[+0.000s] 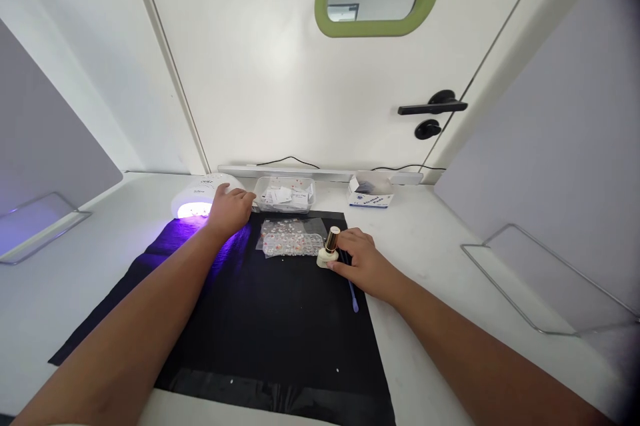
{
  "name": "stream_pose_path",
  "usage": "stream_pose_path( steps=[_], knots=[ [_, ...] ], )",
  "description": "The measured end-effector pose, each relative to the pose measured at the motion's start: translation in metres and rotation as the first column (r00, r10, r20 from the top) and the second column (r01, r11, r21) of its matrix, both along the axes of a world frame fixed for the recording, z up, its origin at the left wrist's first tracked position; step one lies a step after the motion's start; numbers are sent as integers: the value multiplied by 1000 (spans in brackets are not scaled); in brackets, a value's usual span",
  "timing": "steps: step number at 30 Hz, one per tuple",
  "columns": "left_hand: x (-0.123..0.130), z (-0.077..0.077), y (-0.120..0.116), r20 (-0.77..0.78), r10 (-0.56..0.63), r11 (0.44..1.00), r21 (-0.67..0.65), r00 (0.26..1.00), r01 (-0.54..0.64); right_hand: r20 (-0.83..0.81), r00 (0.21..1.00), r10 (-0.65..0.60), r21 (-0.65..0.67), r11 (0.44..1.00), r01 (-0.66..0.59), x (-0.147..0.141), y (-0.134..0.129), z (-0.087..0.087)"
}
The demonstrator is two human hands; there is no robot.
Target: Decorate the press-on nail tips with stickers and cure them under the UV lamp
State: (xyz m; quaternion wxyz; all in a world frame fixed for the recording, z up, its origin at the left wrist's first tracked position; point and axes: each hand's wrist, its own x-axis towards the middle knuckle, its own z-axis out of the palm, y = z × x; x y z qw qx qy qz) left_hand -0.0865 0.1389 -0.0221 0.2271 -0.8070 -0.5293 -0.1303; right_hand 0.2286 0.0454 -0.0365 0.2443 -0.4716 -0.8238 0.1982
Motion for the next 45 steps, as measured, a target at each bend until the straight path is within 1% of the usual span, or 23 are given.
stream_pose_path(
  steps=[4, 9, 15, 18, 23, 28, 34, 38, 45],
  knots=[
    [-1, 0, 0, 8, -5, 1000, 5, 1000, 5, -7, 1000, -7, 3, 1000, 7, -1, 0, 0],
    [-1, 0, 1, 14, -11, 1000, 15, 1000, 11, -29, 999, 26, 10, 1000, -25, 0, 2, -2],
    [0, -2, 1, 26, -5, 1000, 30, 1000, 4, -107, 992, 68, -45, 996, -73, 2, 3, -4],
    [0, -4, 2, 37, 1, 999, 37, 999, -2, -109, 992, 60, -72, 995, -69, 3, 2, -4],
    [0, -5, 4, 58, 9, 999, 43, 998, -11, -88, 994, 62, -55, 996, -67, 1, -1, -1],
    [1, -3, 4, 62, 7, 999, 36, 998, -9, -68, 998, 15, -84, 996, -21, -1, -3, 3],
    [2, -3, 3, 54, 14, 999, 32, 998, -15, -66, 997, 48, -33, 998, -50, 1, -1, -2],
    [2, -3, 3, 46, 18, 999, 28, 999, -20, -72, 997, 27, -54, 998, -31, 2, 0, -3],
    [3, -2, 2, 45, 24, 1000, 18, 999, -25, -86, 996, 29, -61, 998, -35, 0, -3, 1]
  ],
)
